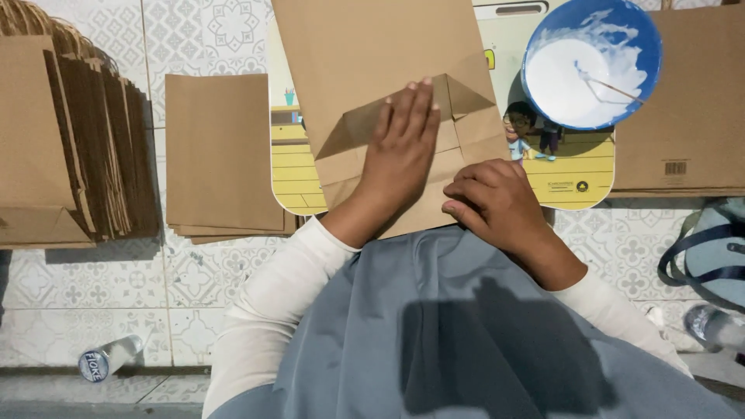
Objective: Folding and gluing the bottom flaps of brown paper bags to assemble them.
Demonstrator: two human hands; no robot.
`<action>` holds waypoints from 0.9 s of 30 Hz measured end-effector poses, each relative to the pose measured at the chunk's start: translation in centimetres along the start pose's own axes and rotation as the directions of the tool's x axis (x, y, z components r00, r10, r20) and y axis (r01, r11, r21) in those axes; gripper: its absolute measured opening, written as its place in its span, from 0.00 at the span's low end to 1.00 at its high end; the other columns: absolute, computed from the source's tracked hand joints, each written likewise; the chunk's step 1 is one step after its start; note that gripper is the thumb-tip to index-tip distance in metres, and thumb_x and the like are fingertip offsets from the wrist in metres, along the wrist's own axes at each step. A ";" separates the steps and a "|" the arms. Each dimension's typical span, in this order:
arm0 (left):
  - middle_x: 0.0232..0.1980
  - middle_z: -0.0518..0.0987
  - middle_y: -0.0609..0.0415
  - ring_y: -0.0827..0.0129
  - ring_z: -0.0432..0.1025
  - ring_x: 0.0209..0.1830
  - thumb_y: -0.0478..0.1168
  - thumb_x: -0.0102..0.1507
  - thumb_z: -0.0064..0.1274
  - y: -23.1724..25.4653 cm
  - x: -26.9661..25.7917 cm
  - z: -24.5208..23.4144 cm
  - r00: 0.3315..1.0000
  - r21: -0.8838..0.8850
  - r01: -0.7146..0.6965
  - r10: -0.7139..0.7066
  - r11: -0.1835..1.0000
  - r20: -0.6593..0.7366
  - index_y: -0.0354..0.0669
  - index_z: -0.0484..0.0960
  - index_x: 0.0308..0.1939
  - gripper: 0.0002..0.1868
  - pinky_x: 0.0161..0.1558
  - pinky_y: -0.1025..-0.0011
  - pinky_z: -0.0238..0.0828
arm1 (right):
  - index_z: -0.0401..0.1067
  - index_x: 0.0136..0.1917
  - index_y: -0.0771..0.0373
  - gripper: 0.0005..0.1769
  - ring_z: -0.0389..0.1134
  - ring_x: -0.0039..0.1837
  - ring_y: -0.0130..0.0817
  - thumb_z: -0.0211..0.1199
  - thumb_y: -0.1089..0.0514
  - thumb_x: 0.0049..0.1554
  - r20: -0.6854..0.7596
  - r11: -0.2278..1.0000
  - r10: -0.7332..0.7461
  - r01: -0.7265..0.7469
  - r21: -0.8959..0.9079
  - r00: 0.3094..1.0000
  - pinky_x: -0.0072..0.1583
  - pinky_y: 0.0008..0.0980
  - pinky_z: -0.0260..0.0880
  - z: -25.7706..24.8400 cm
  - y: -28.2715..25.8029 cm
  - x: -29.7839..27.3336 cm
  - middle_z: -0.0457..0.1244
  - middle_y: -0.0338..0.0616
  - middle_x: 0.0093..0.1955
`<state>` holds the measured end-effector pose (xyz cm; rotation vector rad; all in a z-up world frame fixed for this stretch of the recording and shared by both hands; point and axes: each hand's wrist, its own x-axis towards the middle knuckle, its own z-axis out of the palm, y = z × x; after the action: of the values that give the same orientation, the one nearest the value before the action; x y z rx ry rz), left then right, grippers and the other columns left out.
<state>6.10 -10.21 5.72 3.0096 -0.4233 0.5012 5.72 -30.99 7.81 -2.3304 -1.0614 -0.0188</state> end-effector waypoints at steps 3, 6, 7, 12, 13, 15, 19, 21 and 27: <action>0.74 0.63 0.33 0.41 0.59 0.74 0.33 0.65 0.50 1.0 0.2 0.7 0.993 -0.135 -0.047 0.061 0.990 0.101 0.31 0.70 0.69 0.27 0.68 0.50 0.56 | 0.79 0.52 0.45 0.11 0.69 0.61 0.43 0.65 0.41 0.62 0.014 0.998 -0.003 0.004 -0.069 1.000 0.61 0.45 0.63 1.7 2.1 -1.1 0.69 0.34 0.54; 0.72 0.66 0.34 0.42 0.63 0.71 0.38 0.66 0.46 0.5 0.2 2.3 0.991 -0.213 -0.022 0.049 0.977 0.121 0.35 0.70 0.70 0.27 0.64 0.48 0.62 | 0.80 0.52 0.46 0.11 0.69 0.60 0.43 0.66 0.42 0.62 0.023 0.997 -0.007 0.008 -0.072 1.000 0.61 0.46 0.63 1.5 2.0 -1.2 0.69 0.35 0.54; 0.72 0.66 0.34 0.42 0.63 0.71 0.38 0.66 0.46 0.3 0.4 2.5 0.991 -0.213 -0.025 0.052 0.977 0.121 0.35 0.70 0.70 0.27 0.64 0.48 0.62 | 0.80 0.52 0.46 0.11 0.69 0.60 0.43 0.66 0.42 0.62 0.021 0.997 -0.004 0.005 -0.072 1.000 0.61 0.46 0.63 1.5 2.1 -1.2 0.69 0.35 0.54; 0.67 0.70 0.39 0.45 0.68 0.67 0.44 0.67 0.42 0.2 1.0 4.0 0.993 -0.162 -0.038 0.056 0.986 0.109 0.40 0.72 0.65 0.23 0.57 0.50 0.69 | 0.79 0.52 0.47 0.12 0.69 0.61 0.43 0.65 0.41 0.62 0.009 0.997 -0.019 0.020 -0.074 1.000 0.61 0.46 0.63 1.5 2.1 -1.1 0.69 0.36 0.54; 0.67 0.70 0.39 0.45 0.68 0.67 0.44 0.67 0.42 0.2 1.0 3.8 0.992 -0.161 -0.042 0.060 0.986 0.108 0.40 0.72 0.65 0.23 0.57 0.50 0.69 | 0.79 0.52 0.47 0.12 0.69 0.61 0.43 0.65 0.41 0.62 0.006 0.997 -0.017 0.017 -0.075 1.000 0.61 0.46 0.63 1.4 2.0 -1.1 0.69 0.36 0.54; 0.64 0.73 0.39 0.45 0.71 0.65 0.44 0.70 0.41 0.5 0.9 3.5 0.999 -0.153 -0.028 0.031 0.988 0.016 0.42 0.71 0.65 0.20 0.56 0.51 0.71 | 0.79 0.51 0.49 0.12 0.69 0.61 0.45 0.65 0.42 0.62 0.004 0.998 -0.022 0.022 -0.056 1.000 0.61 0.46 0.63 1.3 1.9 -1.1 0.69 0.36 0.55; 0.65 0.71 0.39 0.42 0.69 0.66 0.46 0.71 0.37 0.6 0.9 2.7 0.997 -0.203 -0.012 0.028 0.979 0.074 0.49 0.68 0.68 0.21 0.57 0.47 0.69 | 0.79 0.51 0.50 0.12 0.69 0.61 0.45 0.66 0.43 0.62 -0.002 0.999 -0.026 0.026 -0.040 1.000 0.61 0.47 0.62 1.3 1.9 -1.1 0.69 0.37 0.55; 0.65 0.70 0.36 0.40 0.67 0.66 0.46 0.72 0.38 0.6 0.8 3.3 0.998 -0.195 -0.043 0.049 0.980 0.027 0.48 0.72 0.65 0.20 0.57 0.47 0.68 | 0.80 0.51 0.50 0.10 0.70 0.60 0.46 0.67 0.46 0.62 -0.059 0.998 -0.068 0.069 0.011 0.996 0.61 0.48 0.63 1.2 2.0 -1.2 0.70 0.37 0.53; 0.65 0.70 0.37 0.42 0.67 0.65 0.45 0.70 0.40 0.3 0.6 2.9 0.996 -0.175 -0.087 0.082 0.981 -0.035 0.49 0.73 0.65 0.20 0.55 0.50 0.66 | 0.80 0.40 0.71 0.11 0.68 0.47 0.61 0.74 0.60 0.58 -0.672 0.970 -0.157 0.241 0.033 0.723 0.56 0.55 0.68 -3.2 6.2 -5.1 0.69 0.62 0.43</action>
<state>7.45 -10.94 3.21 2.8210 -0.5638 0.4824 7.31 -39.37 6.23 -1.8377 -0.8877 -0.7992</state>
